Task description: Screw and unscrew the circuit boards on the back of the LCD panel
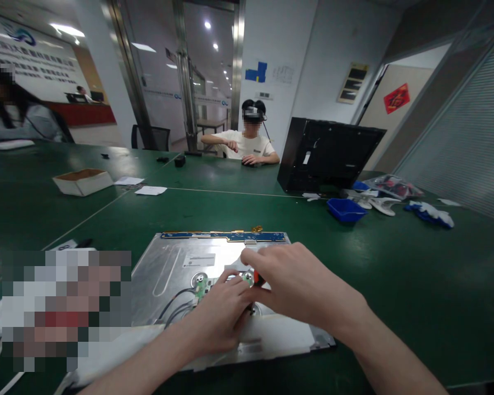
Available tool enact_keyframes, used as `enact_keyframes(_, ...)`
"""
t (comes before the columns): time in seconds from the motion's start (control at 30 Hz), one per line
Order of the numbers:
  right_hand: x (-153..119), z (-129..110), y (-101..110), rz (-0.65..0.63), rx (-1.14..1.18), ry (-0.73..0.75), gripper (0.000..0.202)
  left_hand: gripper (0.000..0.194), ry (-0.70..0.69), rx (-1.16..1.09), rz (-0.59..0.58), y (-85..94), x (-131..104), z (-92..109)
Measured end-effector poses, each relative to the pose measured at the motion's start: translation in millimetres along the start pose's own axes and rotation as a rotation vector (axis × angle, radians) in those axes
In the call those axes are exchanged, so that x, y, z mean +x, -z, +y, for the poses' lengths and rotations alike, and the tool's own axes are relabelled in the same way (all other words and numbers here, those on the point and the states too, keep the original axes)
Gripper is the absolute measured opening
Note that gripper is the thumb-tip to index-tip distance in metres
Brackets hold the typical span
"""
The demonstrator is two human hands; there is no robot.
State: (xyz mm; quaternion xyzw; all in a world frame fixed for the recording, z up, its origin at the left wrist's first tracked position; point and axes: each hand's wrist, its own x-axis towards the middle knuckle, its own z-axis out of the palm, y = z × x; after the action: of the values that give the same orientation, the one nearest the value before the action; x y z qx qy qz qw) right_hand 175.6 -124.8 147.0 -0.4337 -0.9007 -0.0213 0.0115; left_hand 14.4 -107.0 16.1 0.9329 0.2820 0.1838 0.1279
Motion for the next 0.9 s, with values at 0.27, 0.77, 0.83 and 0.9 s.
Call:
enact_keyframes(0.27, 4.1, 3.0, 0.3, 0.014, -0.043, 0.039, 0.016, 0.023, 0.011, -0.023, 0.001, -3.0, -1.8, -1.6)
enact_keyframes(0.77, 3.9, -0.7, -1.5, 0.045, -0.087, -0.019, 0.027, 0.019, -0.019, 0.014, -0.039, -0.7, -1.3, -2.4)
enact_keyframes(0.83, 0.7, 1.8, 1.5, 0.023, -0.042, 0.030, 0.012, 0.019, -0.021, 0.018, -0.028, -1.6, -1.3, -2.9)
enact_keyframes(0.9, -2.9, 4.4, 4.2, 0.004, -0.001, 0.068, 0.010, 0.019, -0.017, 0.023, -0.021, -2.0, -1.4, -3.0)
